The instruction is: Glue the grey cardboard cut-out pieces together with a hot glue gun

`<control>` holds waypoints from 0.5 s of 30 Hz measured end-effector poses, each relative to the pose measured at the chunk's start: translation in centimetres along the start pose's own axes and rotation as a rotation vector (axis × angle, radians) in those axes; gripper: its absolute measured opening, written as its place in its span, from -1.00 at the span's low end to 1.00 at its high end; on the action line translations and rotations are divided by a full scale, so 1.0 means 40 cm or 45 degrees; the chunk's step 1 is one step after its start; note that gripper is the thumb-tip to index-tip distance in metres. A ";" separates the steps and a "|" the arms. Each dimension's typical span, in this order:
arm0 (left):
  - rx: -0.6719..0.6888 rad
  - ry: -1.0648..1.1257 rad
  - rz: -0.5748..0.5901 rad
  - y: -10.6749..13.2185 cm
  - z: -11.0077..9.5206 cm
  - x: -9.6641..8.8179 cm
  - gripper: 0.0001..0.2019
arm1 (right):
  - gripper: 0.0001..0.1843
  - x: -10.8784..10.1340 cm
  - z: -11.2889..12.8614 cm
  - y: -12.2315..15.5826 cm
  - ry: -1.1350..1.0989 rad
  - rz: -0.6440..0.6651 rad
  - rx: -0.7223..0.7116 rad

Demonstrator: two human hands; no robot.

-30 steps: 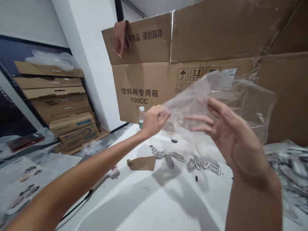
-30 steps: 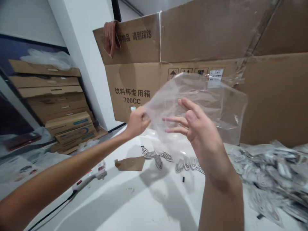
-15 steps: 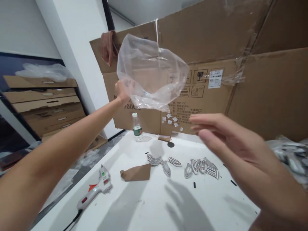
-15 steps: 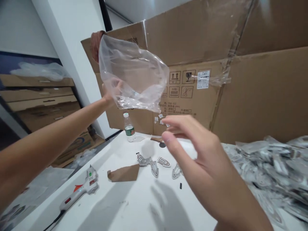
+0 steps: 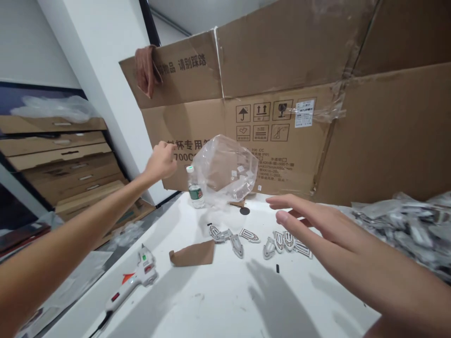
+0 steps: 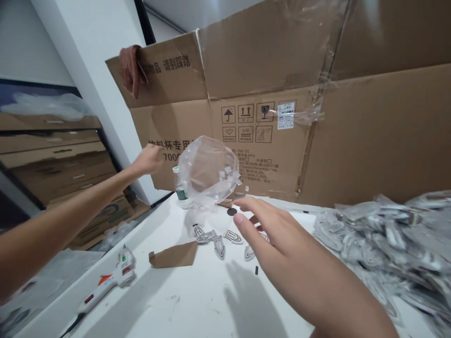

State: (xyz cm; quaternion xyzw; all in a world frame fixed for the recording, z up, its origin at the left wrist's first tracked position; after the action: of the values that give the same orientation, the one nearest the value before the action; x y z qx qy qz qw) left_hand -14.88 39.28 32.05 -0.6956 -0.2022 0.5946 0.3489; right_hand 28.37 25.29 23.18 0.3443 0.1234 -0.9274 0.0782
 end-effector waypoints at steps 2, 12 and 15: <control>0.073 -0.099 0.048 0.084 -0.061 -0.058 -0.73 | -0.48 -0.009 -0.011 0.000 -0.016 -0.026 -0.004; -0.335 0.198 0.829 0.739 -0.352 0.033 -0.85 | -0.50 0.036 0.091 -0.007 0.027 0.045 -0.134; -0.410 0.049 0.693 0.847 -0.354 0.007 -0.86 | -0.49 0.043 0.086 0.023 0.073 0.075 -0.149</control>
State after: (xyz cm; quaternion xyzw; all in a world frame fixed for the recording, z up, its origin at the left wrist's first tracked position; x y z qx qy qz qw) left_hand -5.64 13.16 7.97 -0.7816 -0.0933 0.6132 0.0662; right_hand 25.15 23.34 24.41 0.3690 0.1695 -0.9057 0.1219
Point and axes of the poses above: each hand's wrist, its own y-axis away from the middle knuckle, its own x-axis out of the palm, z = x × y, the point moved 8 cm from there along -y, towards the middle knuckle, and after that the axes turned 13 degrees about x, right-handed, at the moved point
